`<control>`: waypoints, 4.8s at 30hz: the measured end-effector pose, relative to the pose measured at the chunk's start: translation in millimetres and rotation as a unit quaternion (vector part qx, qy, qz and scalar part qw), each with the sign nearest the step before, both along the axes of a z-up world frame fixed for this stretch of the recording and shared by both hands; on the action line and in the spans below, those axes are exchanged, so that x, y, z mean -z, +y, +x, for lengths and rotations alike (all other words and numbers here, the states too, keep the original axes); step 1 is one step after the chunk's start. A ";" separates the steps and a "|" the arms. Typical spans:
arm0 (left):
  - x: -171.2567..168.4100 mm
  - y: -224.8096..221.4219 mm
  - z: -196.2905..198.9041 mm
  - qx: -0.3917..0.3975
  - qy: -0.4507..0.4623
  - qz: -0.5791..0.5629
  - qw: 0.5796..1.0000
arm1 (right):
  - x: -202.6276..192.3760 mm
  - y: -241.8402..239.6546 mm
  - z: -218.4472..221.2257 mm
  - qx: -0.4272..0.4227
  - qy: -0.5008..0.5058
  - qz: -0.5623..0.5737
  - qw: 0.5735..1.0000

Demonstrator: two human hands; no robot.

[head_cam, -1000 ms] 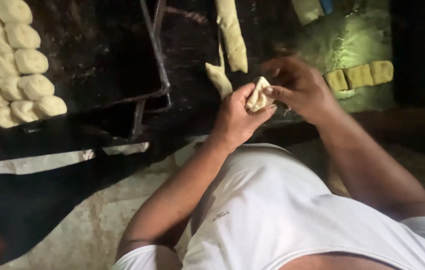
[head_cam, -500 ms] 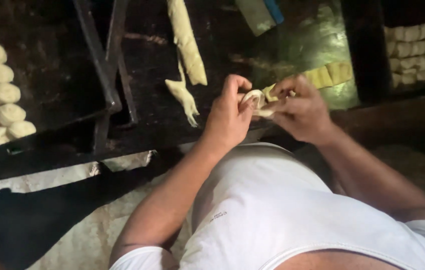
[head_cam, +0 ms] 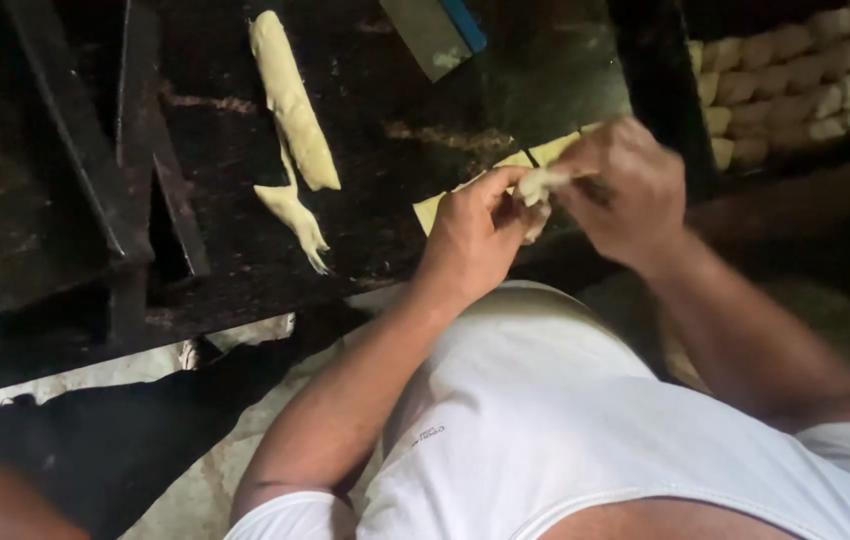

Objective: Manually shaping and cutting dough pieces on a bakery work table.

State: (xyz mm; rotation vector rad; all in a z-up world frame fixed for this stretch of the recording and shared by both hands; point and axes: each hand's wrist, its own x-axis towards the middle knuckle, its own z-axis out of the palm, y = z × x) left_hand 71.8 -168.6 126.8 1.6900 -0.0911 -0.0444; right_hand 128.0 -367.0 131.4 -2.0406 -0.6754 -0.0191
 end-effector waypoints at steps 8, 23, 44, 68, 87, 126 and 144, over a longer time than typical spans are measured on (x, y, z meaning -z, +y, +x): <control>10.1 -30.9 20.2 0.030 0.172 -0.267 0.948 | 31.5 -40.9 0.9 -0.035 -0.296 -0.071 0.952; 27.3 -47.9 19.6 0.018 0.079 -0.025 0.996 | 38.6 -155.2 128.2 0.024 0.054 0.041 0.997; 56.9 59.7 -47.2 -0.315 0.060 0.056 0.945 | 88.1 -186.4 239.3 -0.006 -0.056 -0.317 0.947; 104.9 191.3 -52.1 -0.294 -0.017 0.017 0.956 | 68.0 206.4 -29.3 -0.183 -0.120 -0.266 0.939; 68.3 185.4 -50.2 -0.099 -0.058 -0.142 0.983 | 7.5 202.3 -20.9 -0.046 0.184 -0.168 0.967; 11.1 -17.7 17.2 0.019 0.169 -0.253 0.952 | 12.6 -17.8 -11.8 -0.051 -0.311 -0.088 0.945; 34.9 -42.7 26.9 -0.007 0.061 0.002 0.998 | 7.2 -168.8 152.3 0.074 0.014 -0.223 0.972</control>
